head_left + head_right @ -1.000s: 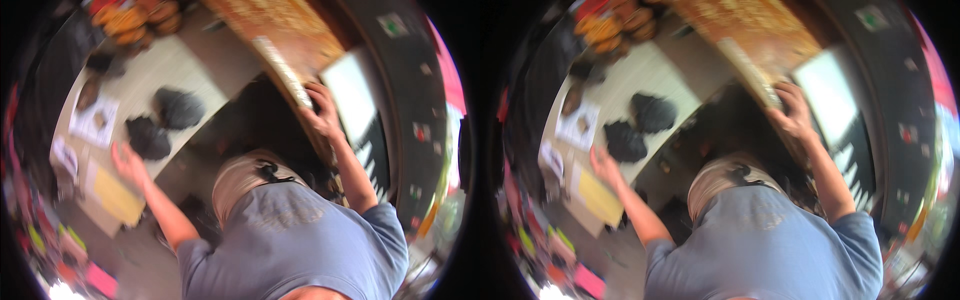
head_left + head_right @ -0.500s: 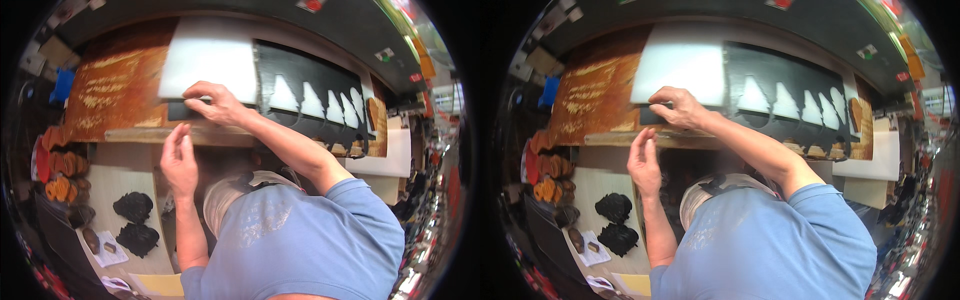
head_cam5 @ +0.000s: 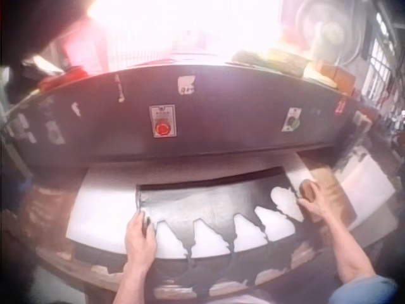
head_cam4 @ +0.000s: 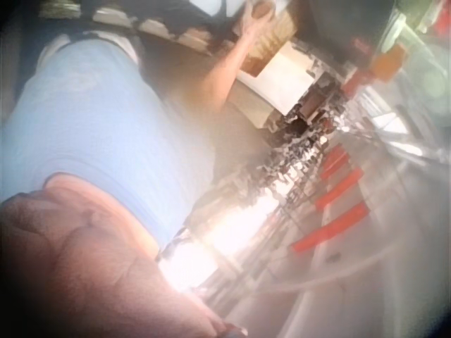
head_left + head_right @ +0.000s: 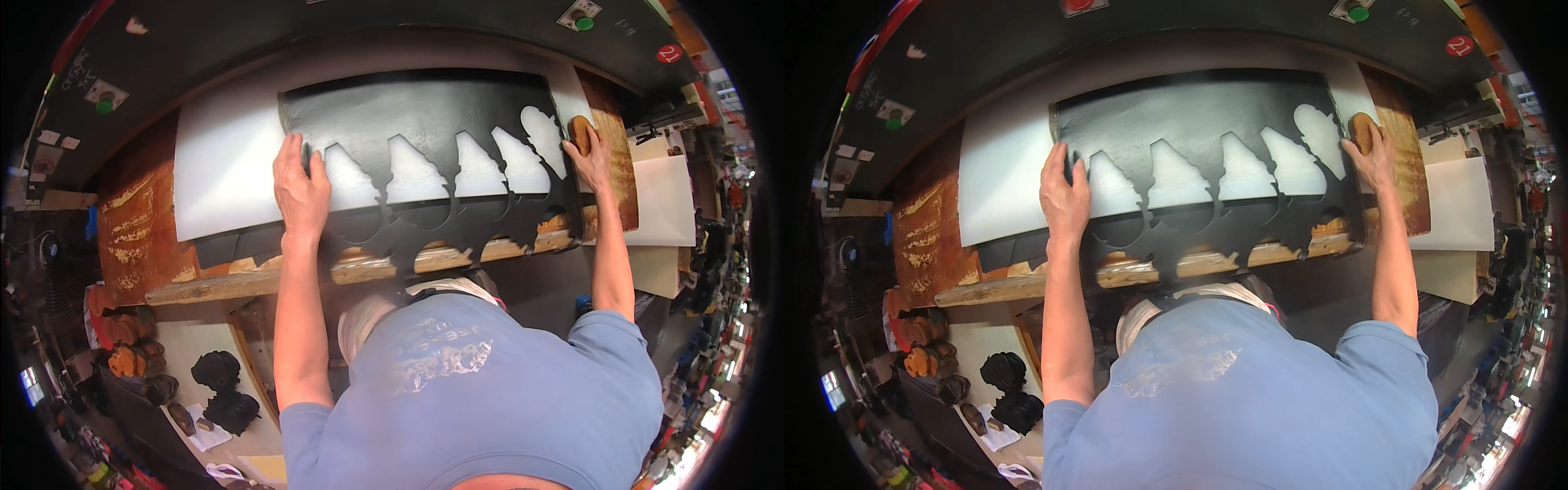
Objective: The person repeatedly places a wooden template on a black sheet, presses it down, and peels away the cut shapes. They retrieve a new sheet of material, align it on the work surface, and continue the cutting and removal cycle.
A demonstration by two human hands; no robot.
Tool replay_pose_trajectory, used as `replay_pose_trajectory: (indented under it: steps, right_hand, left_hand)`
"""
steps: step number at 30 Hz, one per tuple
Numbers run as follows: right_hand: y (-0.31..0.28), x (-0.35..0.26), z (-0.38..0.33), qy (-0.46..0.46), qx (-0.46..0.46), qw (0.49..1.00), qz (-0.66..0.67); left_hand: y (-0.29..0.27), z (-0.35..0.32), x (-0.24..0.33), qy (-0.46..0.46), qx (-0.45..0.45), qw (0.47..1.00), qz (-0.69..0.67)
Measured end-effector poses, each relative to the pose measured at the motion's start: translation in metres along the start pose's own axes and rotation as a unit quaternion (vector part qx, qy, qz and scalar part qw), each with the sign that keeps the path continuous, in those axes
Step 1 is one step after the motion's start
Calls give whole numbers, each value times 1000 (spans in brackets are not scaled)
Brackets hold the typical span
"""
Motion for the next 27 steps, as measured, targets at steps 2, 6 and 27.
replay_pose_trajectory:
  steps: [2, 6, 27]
  right_hand:
    - [2, 24, -3, -24, -31, 999, 20]
    - [2, 32, -1, -30, -32, 995, 85]
    - [-24, -267, -19, -50, -178, 847, 498]
  left_hand:
    - [3, 4, 0, -27, 28, 999, 14]
    - [-1, 15, -5, -144, 46, 988, 13]
    - [-18, 36, -8, -209, -78, 975, 14]
Point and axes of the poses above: each hand's wrist, its own z-axis towards the middle knuckle, its own y-axis out of the palm, x = y × z, the point moved 3 cm from there along z, towards the middle knuckle, and after that the axes turned 2 degrees about -y, right-handed, at the moved point
